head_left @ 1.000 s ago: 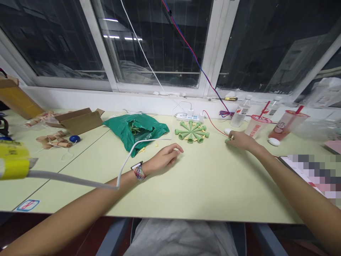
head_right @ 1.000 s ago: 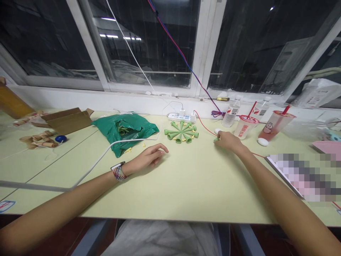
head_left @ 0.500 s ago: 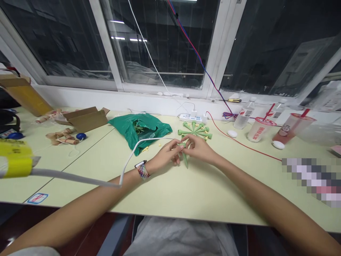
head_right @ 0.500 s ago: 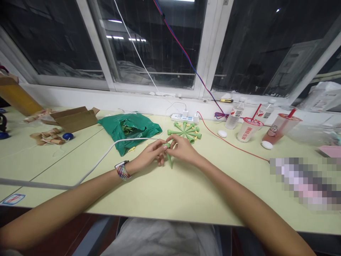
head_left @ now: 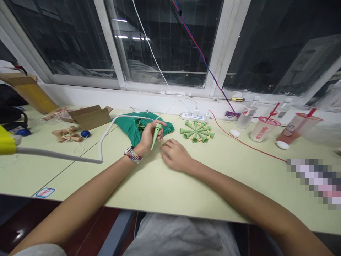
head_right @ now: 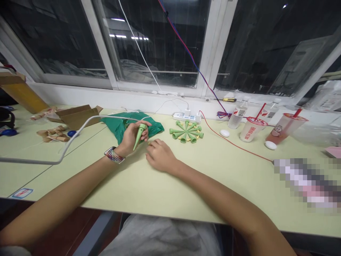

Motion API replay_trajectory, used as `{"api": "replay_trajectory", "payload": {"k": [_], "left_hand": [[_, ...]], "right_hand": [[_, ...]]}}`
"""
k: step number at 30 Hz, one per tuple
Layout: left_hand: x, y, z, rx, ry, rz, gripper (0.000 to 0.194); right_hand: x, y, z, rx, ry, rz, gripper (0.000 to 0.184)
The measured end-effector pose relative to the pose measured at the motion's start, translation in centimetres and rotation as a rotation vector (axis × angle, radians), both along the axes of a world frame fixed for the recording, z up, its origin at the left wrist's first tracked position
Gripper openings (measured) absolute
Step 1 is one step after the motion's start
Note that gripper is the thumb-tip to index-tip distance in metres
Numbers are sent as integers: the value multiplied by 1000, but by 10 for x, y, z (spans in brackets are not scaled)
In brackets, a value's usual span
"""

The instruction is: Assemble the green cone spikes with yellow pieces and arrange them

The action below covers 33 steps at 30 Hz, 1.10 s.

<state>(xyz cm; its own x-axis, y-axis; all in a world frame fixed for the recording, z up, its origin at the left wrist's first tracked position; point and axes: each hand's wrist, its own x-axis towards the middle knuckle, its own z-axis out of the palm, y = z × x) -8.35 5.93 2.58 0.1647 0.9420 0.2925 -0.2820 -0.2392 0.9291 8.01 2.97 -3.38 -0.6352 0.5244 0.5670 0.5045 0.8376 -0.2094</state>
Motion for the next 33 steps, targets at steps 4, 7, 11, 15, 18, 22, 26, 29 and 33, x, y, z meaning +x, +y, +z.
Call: {"api": "replay_trajectory", "payload": {"k": [4,7,11,15,18,22,26,29,33], "left_hand": [[-15,5,7,58,-45,23,26],[-20,8,5,60,-49,41,28],[-18,8,1,37,-50,11,28],[-12,5,0,14,-26,-18,27],[-9,3,-1,-12,-9,-42,27],[-4,-1,-3,-28,22,-80,28],[2,-5,-8,23,133,-91,34],[7,-9,-12,53,247,-119,40],[16,-19,-16,71,391,-152,38]], "right_hand": [[-41,15,-6,17,-59,54,28],[-52,18,-10,4,-69,65,33],[-43,9,-8,11,-64,35,24],[-27,-3,-6,4,-51,-2,24],[-16,-9,-8,-30,-6,21,19],[7,-21,-13,-129,66,78,10],[37,-35,-9,-186,196,148,14],[58,-36,0,-206,425,82,13],[72,-26,12,-193,640,-57,6]]}}
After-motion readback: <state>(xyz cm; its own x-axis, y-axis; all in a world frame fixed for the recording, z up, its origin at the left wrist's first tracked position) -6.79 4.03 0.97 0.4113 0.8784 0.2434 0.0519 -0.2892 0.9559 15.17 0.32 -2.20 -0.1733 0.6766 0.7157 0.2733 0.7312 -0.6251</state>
